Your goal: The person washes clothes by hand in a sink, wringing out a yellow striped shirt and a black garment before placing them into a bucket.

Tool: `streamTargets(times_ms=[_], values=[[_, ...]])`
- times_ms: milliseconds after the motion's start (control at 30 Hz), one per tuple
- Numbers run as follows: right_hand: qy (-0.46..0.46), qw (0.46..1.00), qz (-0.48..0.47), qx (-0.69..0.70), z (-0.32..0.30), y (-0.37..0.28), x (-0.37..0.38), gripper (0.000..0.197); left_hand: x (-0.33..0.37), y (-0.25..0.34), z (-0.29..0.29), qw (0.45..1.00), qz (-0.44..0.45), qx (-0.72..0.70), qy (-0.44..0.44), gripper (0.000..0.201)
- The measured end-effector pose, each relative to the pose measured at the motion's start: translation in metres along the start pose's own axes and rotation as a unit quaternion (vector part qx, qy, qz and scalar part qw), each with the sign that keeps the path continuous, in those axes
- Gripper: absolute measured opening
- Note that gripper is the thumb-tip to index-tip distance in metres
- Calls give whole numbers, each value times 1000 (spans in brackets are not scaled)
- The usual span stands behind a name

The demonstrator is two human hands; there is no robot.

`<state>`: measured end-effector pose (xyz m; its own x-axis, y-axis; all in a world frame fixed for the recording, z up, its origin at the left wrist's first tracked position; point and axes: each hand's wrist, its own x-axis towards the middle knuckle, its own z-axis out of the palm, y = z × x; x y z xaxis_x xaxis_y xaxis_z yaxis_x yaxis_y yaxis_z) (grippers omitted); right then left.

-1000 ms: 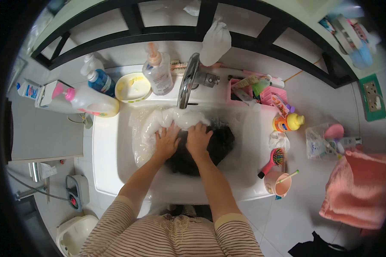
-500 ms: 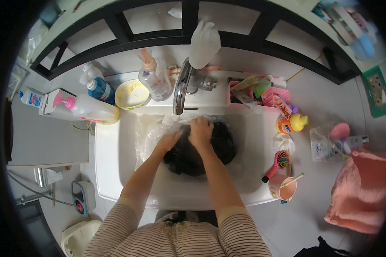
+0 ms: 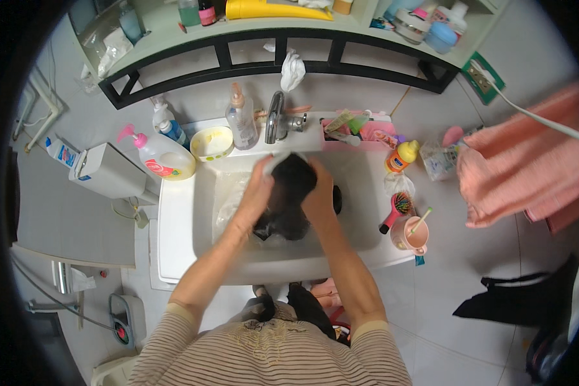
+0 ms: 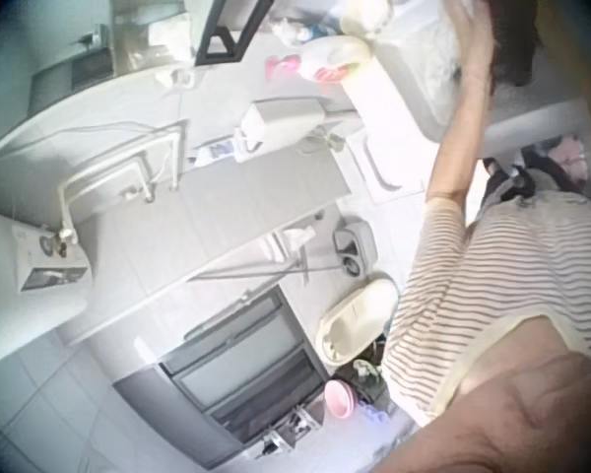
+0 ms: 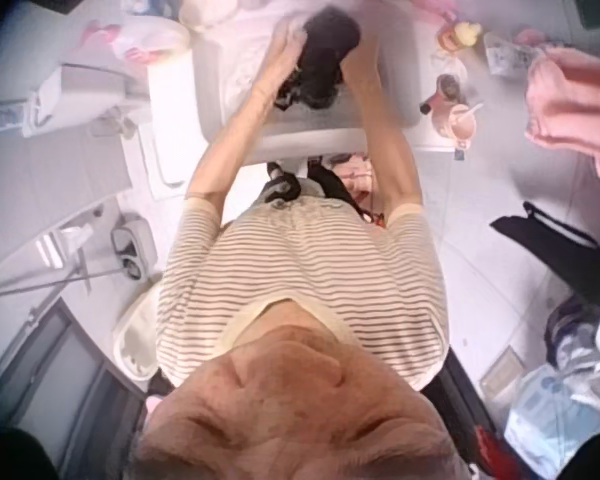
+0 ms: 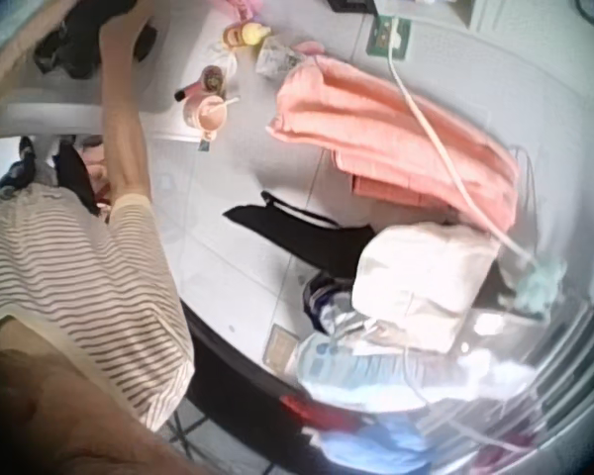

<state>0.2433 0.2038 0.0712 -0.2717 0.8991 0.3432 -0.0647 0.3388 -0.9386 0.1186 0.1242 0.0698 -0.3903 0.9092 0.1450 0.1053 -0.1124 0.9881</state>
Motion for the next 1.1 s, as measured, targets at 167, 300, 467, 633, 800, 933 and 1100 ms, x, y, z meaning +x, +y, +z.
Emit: streamTargets(times_ms=[167, 300, 467, 633, 800, 933, 1100], values=[[-46, 951, -20, 305, 29, -122, 41, 24, 20, 126, -30, 992, 77, -99, -29, 44], [-39, 920, -22, 390, 41, -177, 65, 24, 26, 152, -52, 951, 301, -64, -12, 94], [12, 881, 131, 454, 66, -199, 58, 22, 12, 106, -61, 871, 454, 179, 47, 142], [24, 995, 62, 73, 118, -170, 7, 25, -12, 28, -47, 981, 104, -133, 96, 124], [-191, 941, 262, 100, 81, -76, 12, 49, -54, -9, -52, 796, -248, -549, 65, 58], [-198, 952, 234, 2, 41, 11, 24, 61, -59, -39, -63, 673, -310, -672, 10, 42], [-276, 793, 262, 476, 70, 66, 1, 91, -62, -59, -49, 657, -349, -668, -12, 39]])
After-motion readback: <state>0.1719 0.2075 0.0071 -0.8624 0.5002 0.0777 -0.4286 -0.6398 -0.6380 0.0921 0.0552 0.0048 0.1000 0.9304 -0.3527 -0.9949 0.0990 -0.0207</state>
